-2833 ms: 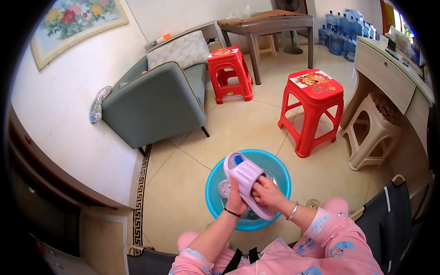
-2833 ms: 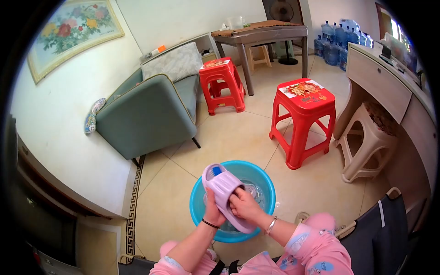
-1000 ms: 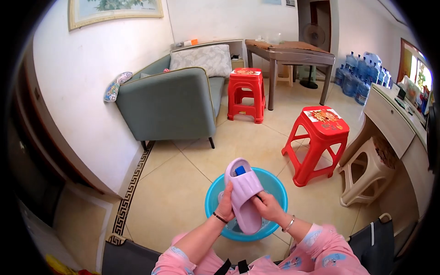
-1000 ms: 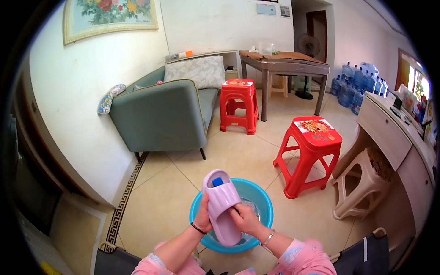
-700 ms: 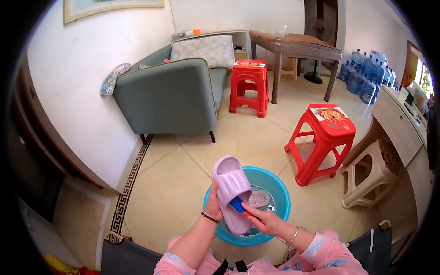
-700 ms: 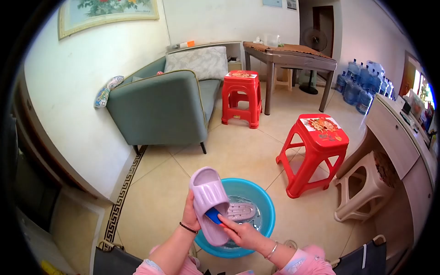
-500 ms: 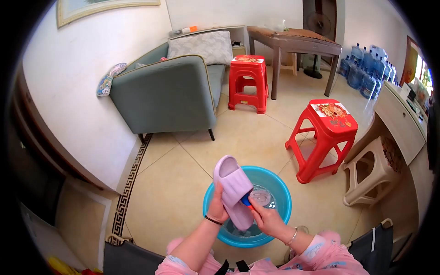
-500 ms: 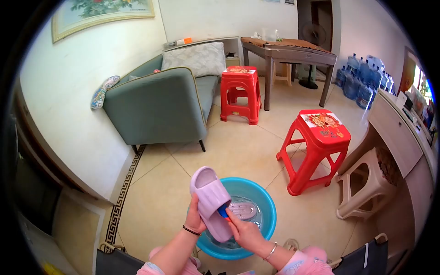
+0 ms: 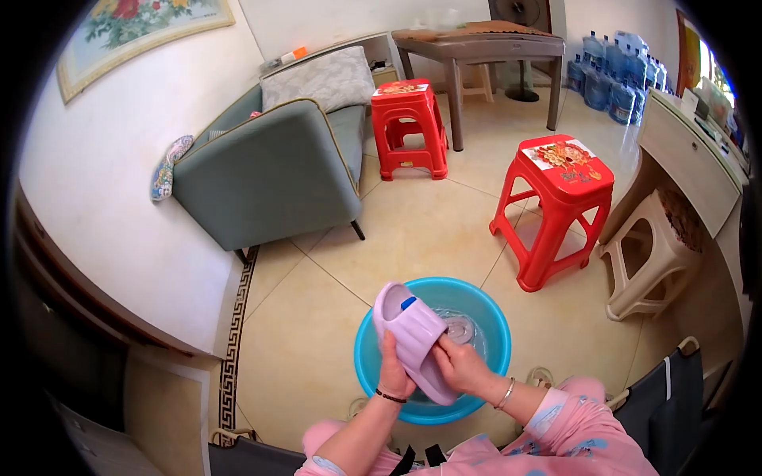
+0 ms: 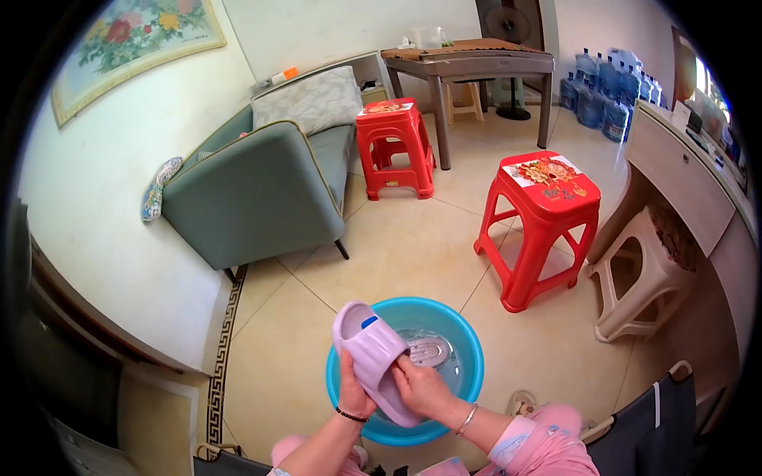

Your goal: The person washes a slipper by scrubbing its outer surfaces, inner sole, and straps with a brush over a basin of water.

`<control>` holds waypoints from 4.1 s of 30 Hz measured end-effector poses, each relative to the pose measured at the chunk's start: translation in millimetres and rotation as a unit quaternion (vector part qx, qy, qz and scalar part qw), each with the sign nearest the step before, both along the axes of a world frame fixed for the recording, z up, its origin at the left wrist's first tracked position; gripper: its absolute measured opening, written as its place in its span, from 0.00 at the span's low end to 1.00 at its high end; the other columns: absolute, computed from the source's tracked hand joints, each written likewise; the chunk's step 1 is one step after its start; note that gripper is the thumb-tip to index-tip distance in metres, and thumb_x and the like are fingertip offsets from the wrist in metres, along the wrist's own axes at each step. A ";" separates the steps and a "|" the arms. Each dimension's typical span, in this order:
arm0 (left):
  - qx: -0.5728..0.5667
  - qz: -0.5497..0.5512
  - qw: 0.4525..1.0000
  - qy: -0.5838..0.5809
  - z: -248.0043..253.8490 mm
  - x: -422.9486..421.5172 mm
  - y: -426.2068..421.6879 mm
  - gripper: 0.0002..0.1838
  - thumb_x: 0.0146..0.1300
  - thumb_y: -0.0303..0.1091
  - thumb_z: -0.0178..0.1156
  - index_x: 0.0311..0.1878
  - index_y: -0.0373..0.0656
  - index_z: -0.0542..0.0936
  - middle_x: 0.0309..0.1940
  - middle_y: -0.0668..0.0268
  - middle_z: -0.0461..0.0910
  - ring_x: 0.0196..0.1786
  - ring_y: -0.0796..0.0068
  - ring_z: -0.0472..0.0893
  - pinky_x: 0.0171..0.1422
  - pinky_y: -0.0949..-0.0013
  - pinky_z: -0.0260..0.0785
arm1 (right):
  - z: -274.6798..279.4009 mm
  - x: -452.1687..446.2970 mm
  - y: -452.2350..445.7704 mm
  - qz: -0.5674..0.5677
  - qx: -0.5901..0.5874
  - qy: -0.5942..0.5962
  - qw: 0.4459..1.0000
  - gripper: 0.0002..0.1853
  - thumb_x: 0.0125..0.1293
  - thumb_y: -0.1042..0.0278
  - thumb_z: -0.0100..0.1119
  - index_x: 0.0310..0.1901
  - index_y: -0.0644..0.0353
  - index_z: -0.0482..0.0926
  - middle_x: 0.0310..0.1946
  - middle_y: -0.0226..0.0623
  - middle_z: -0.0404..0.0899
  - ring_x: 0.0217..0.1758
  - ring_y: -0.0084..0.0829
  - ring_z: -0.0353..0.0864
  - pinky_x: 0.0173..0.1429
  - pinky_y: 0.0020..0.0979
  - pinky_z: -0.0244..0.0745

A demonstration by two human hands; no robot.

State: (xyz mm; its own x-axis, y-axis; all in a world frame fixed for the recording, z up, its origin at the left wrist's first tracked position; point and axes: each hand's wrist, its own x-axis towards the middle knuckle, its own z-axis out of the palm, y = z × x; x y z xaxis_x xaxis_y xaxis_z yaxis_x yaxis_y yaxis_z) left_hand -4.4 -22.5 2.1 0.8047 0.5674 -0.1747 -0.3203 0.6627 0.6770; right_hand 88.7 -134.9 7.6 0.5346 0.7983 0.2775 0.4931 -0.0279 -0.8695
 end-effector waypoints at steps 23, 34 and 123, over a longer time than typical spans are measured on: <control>-0.008 -0.009 1.000 0.029 5.2 -3.3 -16.3 0.36 0.66 0.65 0.45 0.65 0.44 0.67 0.59 0.62 0.74 0.61 0.65 0.74 0.68 0.60 0.64 | 10.3 6.9 -1.0 0.070 0.011 0.152 0.986 0.13 0.65 0.71 0.49 0.47 0.69 0.77 0.41 0.57 0.81 0.46 0.48 0.82 0.49 0.39 0.76; -0.017 -0.059 0.998 0.004 4.0 -6.4 8.1 0.37 0.66 0.65 0.47 0.65 0.43 0.68 0.58 0.60 0.75 0.60 0.64 0.75 0.66 0.59 0.66 | 16.9 13.0 -9.8 0.133 -0.029 0.045 0.990 0.11 0.68 0.67 0.51 0.46 0.65 0.77 0.35 0.55 0.81 0.39 0.49 0.83 0.43 0.38 0.77; -0.029 0.026 0.998 -0.039 -3.5 -3.4 36.7 0.33 0.69 0.61 0.46 0.66 0.44 0.68 0.61 0.61 0.73 0.62 0.63 0.73 0.68 0.59 0.64 | 36.2 11.7 -35.4 0.204 -0.136 -0.089 0.965 0.25 0.69 0.62 0.48 0.67 0.53 0.63 0.23 0.58 0.77 0.26 0.56 0.79 0.31 0.50 0.72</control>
